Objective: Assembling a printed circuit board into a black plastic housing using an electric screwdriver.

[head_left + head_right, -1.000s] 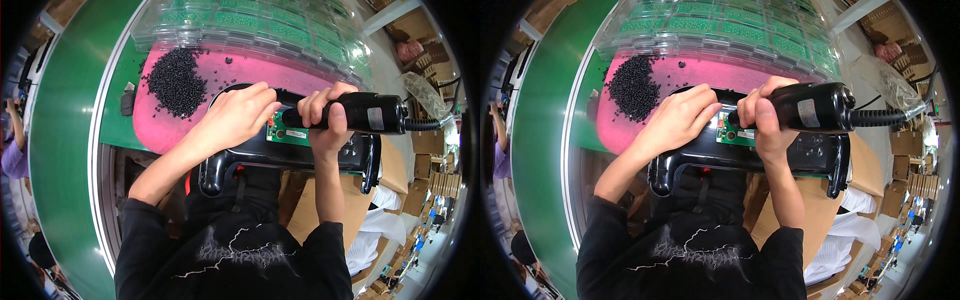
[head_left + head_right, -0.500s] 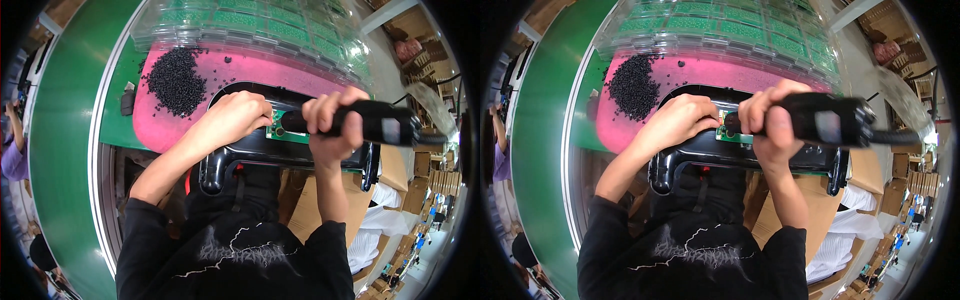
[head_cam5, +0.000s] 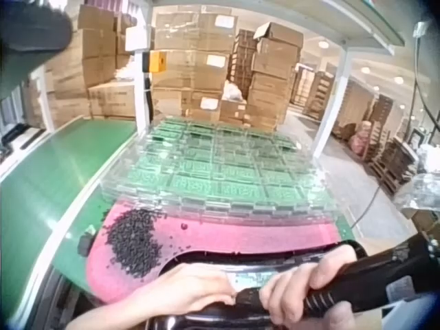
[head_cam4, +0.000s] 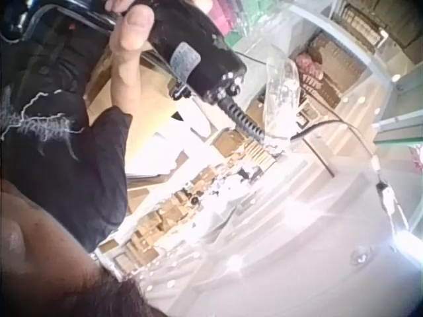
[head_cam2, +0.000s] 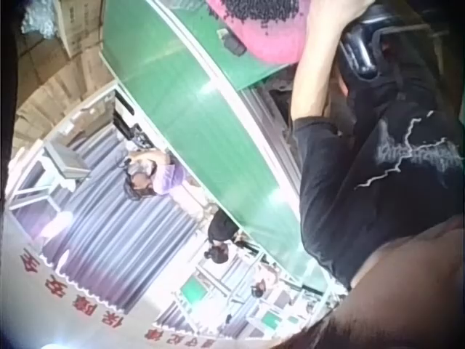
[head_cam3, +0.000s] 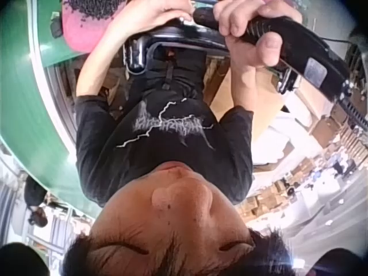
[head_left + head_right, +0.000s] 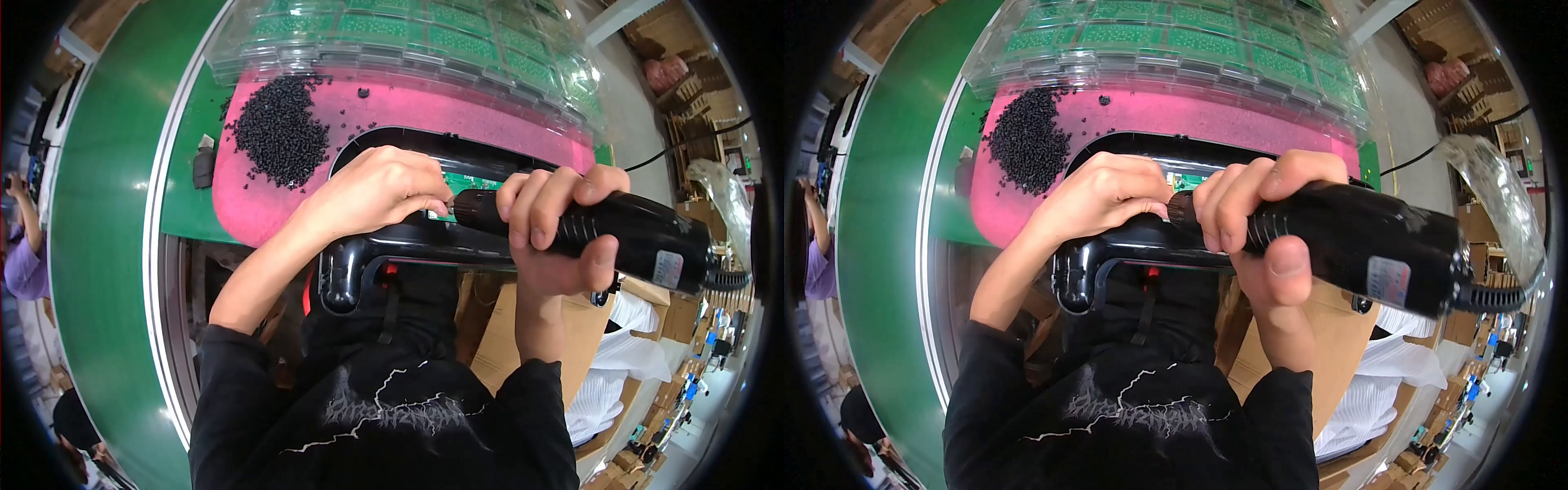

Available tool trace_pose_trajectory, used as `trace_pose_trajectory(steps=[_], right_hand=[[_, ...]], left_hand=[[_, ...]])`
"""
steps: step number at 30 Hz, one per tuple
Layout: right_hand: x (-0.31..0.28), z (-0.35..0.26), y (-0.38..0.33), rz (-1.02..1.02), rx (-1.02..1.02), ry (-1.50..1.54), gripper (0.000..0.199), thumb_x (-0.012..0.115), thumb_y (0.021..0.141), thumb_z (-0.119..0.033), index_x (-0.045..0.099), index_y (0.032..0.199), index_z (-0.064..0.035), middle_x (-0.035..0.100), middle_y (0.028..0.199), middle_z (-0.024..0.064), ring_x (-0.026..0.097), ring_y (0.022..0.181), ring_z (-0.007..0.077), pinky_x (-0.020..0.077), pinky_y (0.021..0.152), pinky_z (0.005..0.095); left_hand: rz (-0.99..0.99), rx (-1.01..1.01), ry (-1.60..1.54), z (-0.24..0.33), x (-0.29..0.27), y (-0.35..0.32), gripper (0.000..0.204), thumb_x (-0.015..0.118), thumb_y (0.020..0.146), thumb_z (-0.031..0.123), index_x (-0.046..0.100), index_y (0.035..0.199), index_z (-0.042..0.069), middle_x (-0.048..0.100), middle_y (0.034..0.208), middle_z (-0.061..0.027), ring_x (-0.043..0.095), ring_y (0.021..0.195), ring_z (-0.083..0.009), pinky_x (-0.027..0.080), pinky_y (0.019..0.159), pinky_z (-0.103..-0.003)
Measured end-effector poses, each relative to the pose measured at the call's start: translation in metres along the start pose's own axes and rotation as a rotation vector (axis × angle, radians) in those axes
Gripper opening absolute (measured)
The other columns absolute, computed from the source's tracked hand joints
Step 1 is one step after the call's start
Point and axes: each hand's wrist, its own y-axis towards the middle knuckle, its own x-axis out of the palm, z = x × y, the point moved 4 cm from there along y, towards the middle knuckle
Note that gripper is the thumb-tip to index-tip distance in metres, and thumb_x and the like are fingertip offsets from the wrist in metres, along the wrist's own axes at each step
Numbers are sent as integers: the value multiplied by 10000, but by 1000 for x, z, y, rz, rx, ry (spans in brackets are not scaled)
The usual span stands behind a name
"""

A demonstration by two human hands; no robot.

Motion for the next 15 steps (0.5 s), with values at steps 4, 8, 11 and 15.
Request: trace_pose_trajectory(steps=[4, 8, 11, 15], right_hand=[[-4, 15, -5, 37, 60, -127, 416, 603, 872, -438, 408, 1010, -97, 449, 568, 20, 429, 440, 139, 391, 506, 311], [-7, 28, -9, 30, 77, -145, 394, 602, 875, -409, 403, 1008, -95, 444, 566, 22, 429, 440, 138, 382, 488, 304], [-6, 33, -11, 37, 83, -134, 388, 605, 876, -404, 407, 1000, -94, 445, 567, 20, 431, 446, 139, 381, 487, 300], [2, 43, -9, -66, 135, -84, 395, 691, 862, -344, 412, 966, -83, 458, 587, 20, 437, 466, 135, 376, 476, 290]], left_hand=[[100, -7, -24, -1, -4, 3, 107, 705, 783, 113, 690, 837, 22, 621, 745, -94, 630, 726, -286, 504, 641, -370], [138, -33, -39, -2, -5, 3, 107, 712, 776, 96, 690, 839, 12, 618, 781, -105, 625, 721, -285, 502, 644, -370], [143, -89, -57, -5, -4, -1, 105, 706, 776, 77, 690, 856, 11, 619, 820, -115, 631, 746, -289, 506, 663, -372], [73, -65, 33, -7, 0, -2, 116, 687, 785, 48, 680, 891, 0, 612, 854, -110, 629, 803, -290, 510, 707, -367]])
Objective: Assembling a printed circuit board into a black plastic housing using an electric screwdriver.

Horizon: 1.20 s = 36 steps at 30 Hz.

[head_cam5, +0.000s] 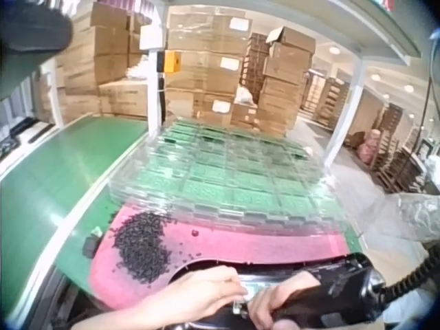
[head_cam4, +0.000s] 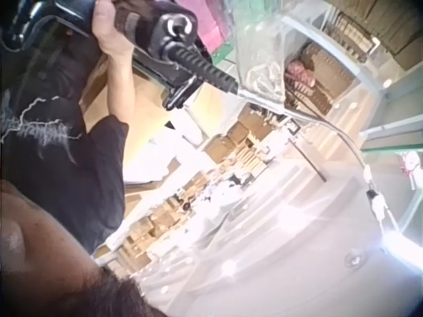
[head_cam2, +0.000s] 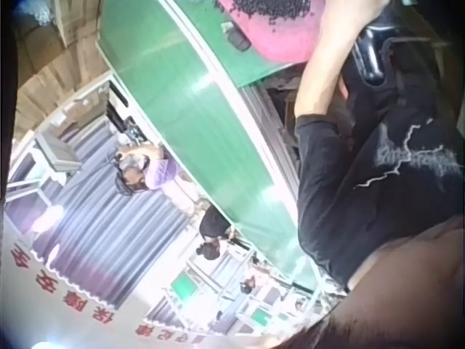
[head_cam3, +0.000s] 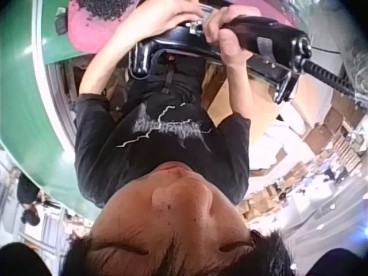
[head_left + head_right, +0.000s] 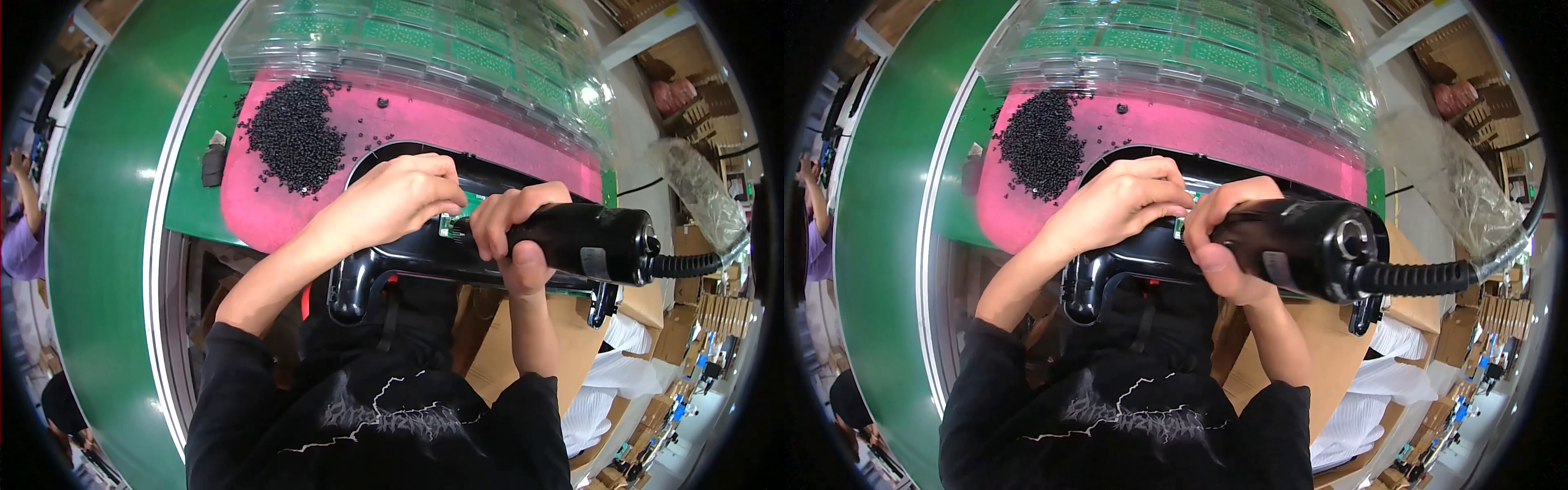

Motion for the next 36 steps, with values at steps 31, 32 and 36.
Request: trace_pose_trajectory(steps=[31, 32, 36], right_hand=[[-33, -60, -16, 206, -246, -34, 453, 570, 880, -521, 469, 1043, -110, 445, 580, -14, 419, 443, 110, 387, 516, 298], [-36, -59, -18, 209, -245, -35, 453, 570, 880, -521, 469, 1043, -110, 445, 580, -14, 419, 443, 110, 387, 516, 298], [-40, -55, -23, 247, -287, 77, 429, 564, 890, -495, 466, 1042, -106, 449, 586, -8, 427, 452, 114, 393, 532, 303]], left_hand=[[-174, -40, -108, 9, 3, 8, 417, 783, 730, 197, 629, 1071, 14, 628, 981, -89, 618, 897, -232, 507, 769, -338], [-164, -6, -51, 8, 3, 8, 422, 785, 727, 204, 629, 1072, 17, 627, 995, -92, 620, 910, -236, 509, 783, -341], [-201, 23, -3, 7, 5, 6, 348, 778, 737, 185, 647, 1006, 8, 649, 955, -101, 630, 895, -263, 515, 788, -356]])
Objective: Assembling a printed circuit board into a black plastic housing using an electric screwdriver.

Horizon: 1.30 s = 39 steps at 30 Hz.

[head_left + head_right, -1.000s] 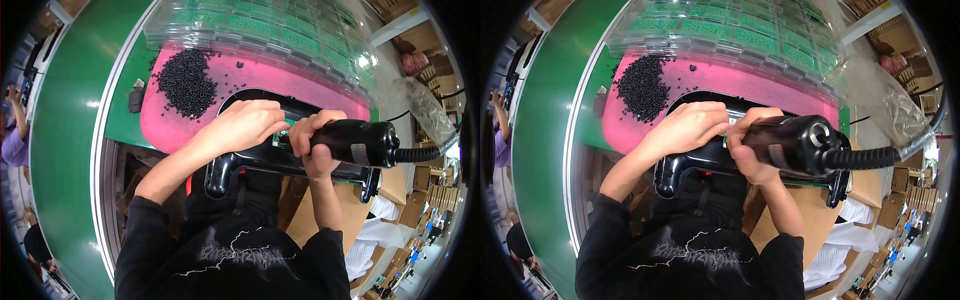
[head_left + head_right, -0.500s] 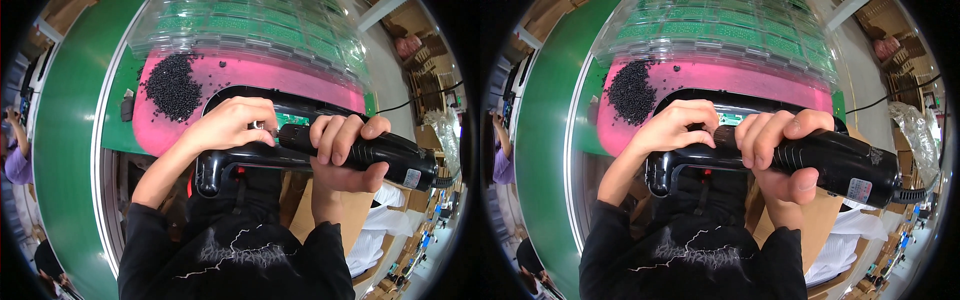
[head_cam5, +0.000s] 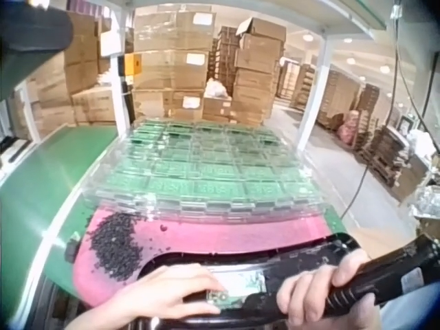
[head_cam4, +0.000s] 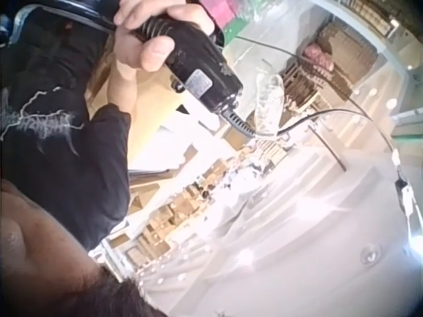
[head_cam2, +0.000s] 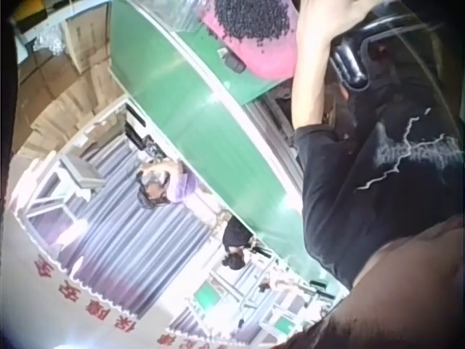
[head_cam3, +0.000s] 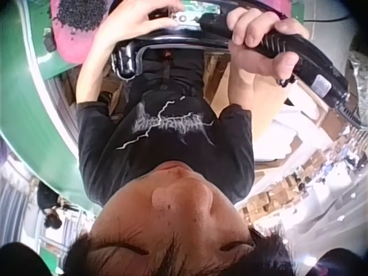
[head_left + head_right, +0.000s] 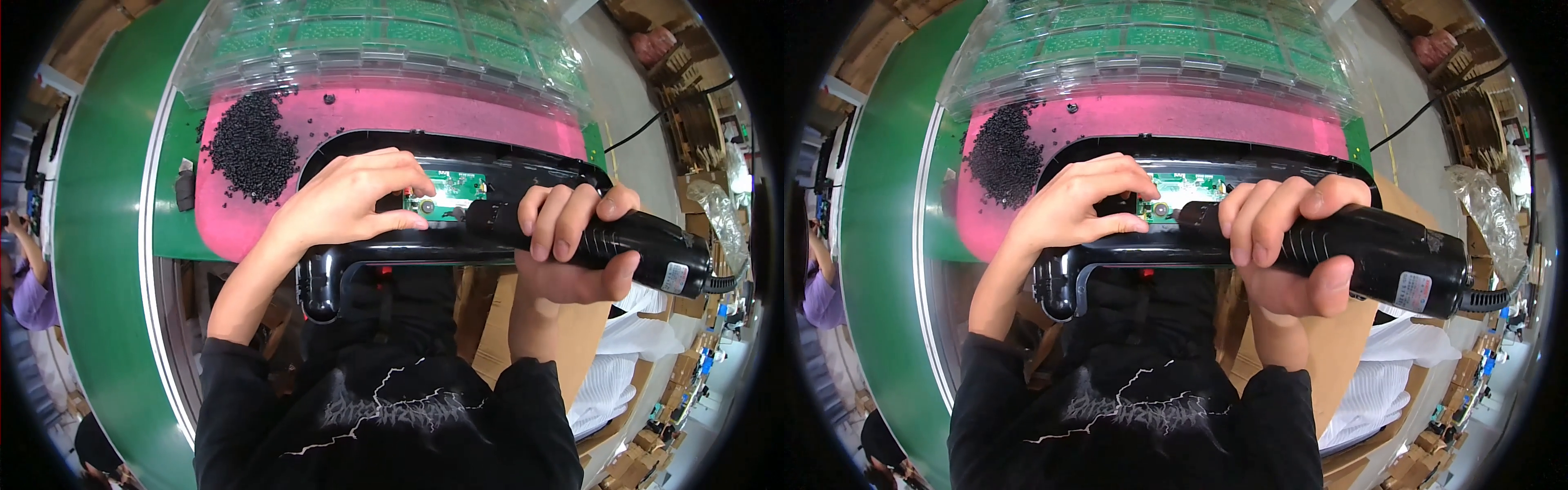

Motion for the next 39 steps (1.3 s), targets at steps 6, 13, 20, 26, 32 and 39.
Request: trace_pose_trajectory(steps=[6, 13, 20, 26, 32, 39], right_hand=[[14, 8, -3, -131, 12, 102, 507, 615, 878, -525, 401, 1049, -98, 513, 627, 39, 501, 507, 160, 448, 562, 336], [15, 6, 4, -138, -8, 159, 505, 636, 872, -490, 404, 1055, -81, 508, 622, 50, 485, 502, 158, 436, 544, 321], [-29, 2, -1, 24, 76, -301, 376, 571, 874, -388, 445, 1033, -71, 445, 583, 32, 424, 458, 143, 374, 515, 309], [-35, 17, -1, 36, 114, -310, 377, 578, 869, -385, 439, 1023, -71, 430, 578, 30, 411, 444, 142, 362, 487, 307], [-38, 16, -2, -19, 136, -287, 395, 590, 856, -393, 424, 1021, -75, 431, 572, 31, 412, 439, 143, 367, 478, 304], [-28, 17, 1, -85, 147, -252, 365, 578, 867, -362, 418, 1018, -70, 432, 566, 32, 415, 445, 141, 370, 464, 296]], left_hand=[[17, 111, -83, 1, 3, -2, 199, 746, 761, 92, 662, 901, -21, 665, 859, -113, 626, 808, -276, 514, 718, -360], [67, 156, -114, 7, 0, 0, 242, 730, 759, 78, 640, 958, -23, 652, 922, -130, 624, 818, -297, 511, 708, -377], [26, 267, 609, 96, -43, -3, 296, 746, 594, 122, 653, 865, 49, 621, 788, -55, 585, 640, -207, 412, 503, -293], [271, 406, 610, 138, -54, -14, 325, 693, 467, 94, 645, 788, 100, 607, 728, -53, 541, 601, -208, 373, 485, -271], [332, 413, 575, 136, -50, -15, 291, 681, 482, 117, 630, 768, 99, 593, 715, -44, 526, 583, -197, 367, 492, -275], [418, 432, 554, 152, -90, -171, 255, 668, 501, 145, 613, 745, 98, 577, 699, -32, 509, 562, -184, 360, 501, -280]])
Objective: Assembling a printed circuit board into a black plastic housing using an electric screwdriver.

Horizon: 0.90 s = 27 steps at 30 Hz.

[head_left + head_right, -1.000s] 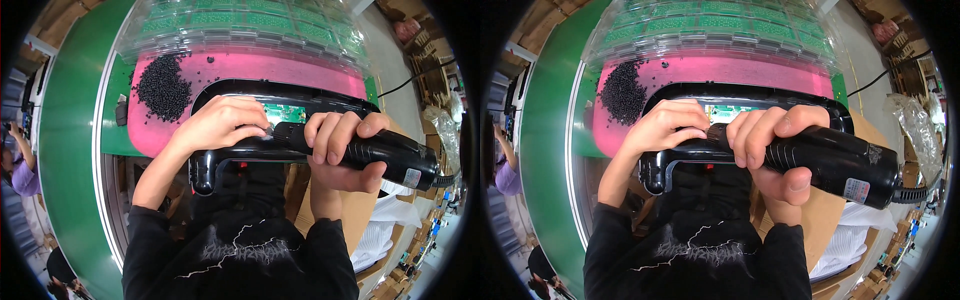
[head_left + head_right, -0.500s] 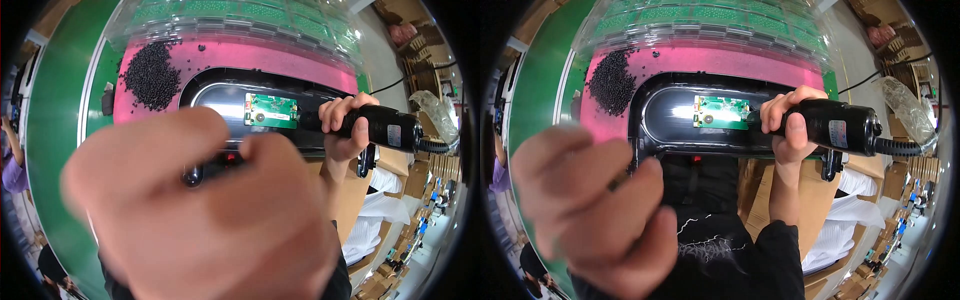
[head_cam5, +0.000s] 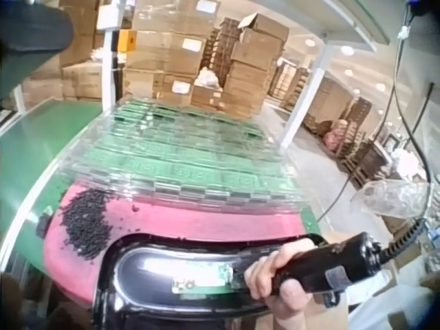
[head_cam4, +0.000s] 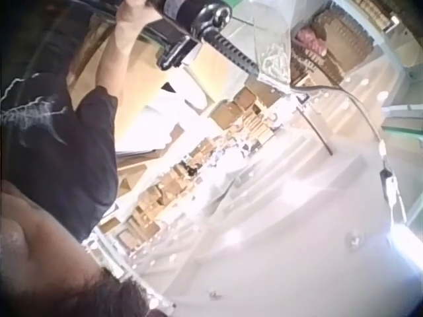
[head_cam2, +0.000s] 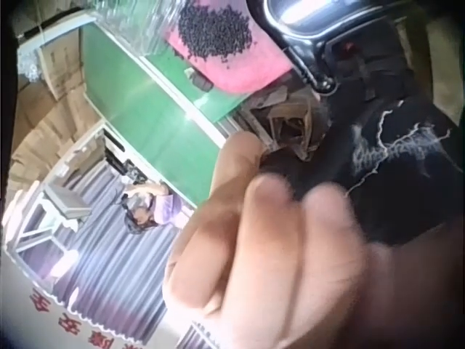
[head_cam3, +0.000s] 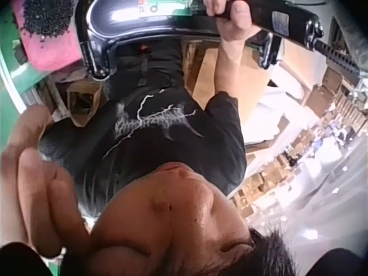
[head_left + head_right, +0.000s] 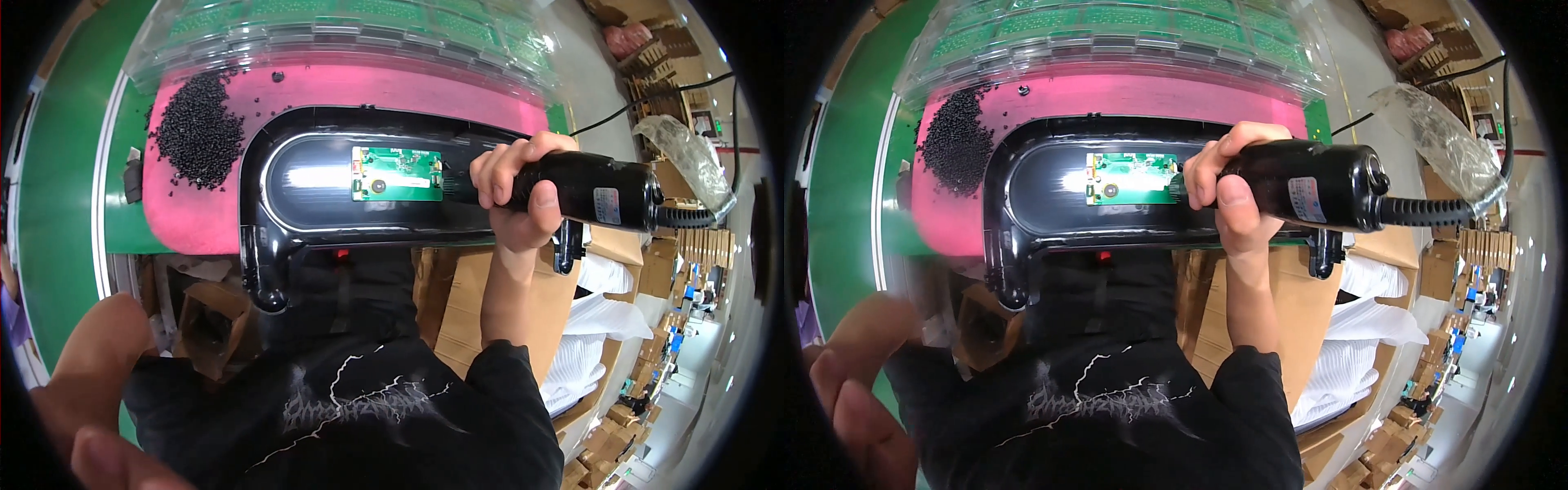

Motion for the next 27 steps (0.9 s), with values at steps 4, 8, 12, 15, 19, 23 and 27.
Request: trace_pose_trajectory(steps=[4, 8, 12, 15, 19, 23, 27], right_hand=[[-6, 3, -1, 39, 13, -10, 366, 582, 862, -367, 424, 1018, -76, 434, 567, 31, 418, 446, 140, 366, 468, 298], [-5, 3, -4, 56, 19, -2, 375, 595, 847, -383, 430, 1003, -84, 435, 565, 21, 418, 443, 137, 361, 467, 294], [-3, 4, 0, 25, 17, 16, 362, 610, 843, -370, 433, 980, -86, 429, 563, 10, 409, 438, 125, 359, 463, 287], [-6, 13, 0, 10, 37, -14, 352, 619, 845, -350, 432, 977, -83, 422, 559, 6, 404, 436, 121, 356, 455, 276], [6, 10, 0, 23, 16, -41, 370, 642, 849, -357, 435, 985, -81, 423, 559, 4, 404, 436, 120, 350, 450, 267], [4, 8, 0, 11, 99, 74, 436, 695, 828, -406, 462, 989, -75, 441, 571, 7, 411, 439, 125, 344, 453, 267], [-10, 2, 4, 203, 261, 63, 339, 653, 855, -349, 471, 966, -84, 417, 594, -7, 412, 490, 119, 363, 551, 283]], left_hand=[[10, -21, 34, -3, -78, -74, 236, 660, 511, 160, 604, 732, 97, 567, 690, -26, 499, 549, -177, 356, 505, -283], [41, -39, 70, 7, -89, -86, 220, 652, 522, 176, 594, 719, 97, 558, 681, -20, 489, 537, -169, 352, 510, -286], [43, -50, 124, -18, -22, 1, 206, 644, 532, 192, 584, 705, 96, 549, 672, -13, 479, 525, -162, 348, 515, -289], [58, -47, 120, -19, 32, 53, 198, 638, 540, 203, 577, 695, 96, 542, 665, -8, 471, 516, -157, 346, 518, -291], [-7, -812, 202, -59, 83, 36, 35, 632, 706, 1, 621, 723, 30, 540, 552, -111, 517, 447, -259, 373, 456, -324], [-579, -1184, -123, -81, 124, -36, 413, 589, 925, 314, 614, 702, -33, 567, 621, -240, 609, 606, -411, 441, 522, -452], [-570, -1428, -497, -51, 140, -56, 421, 614, 920, 253, 589, 640, -60, 583, 515, -152, 608, 453, -187, 453, 444, -321]])
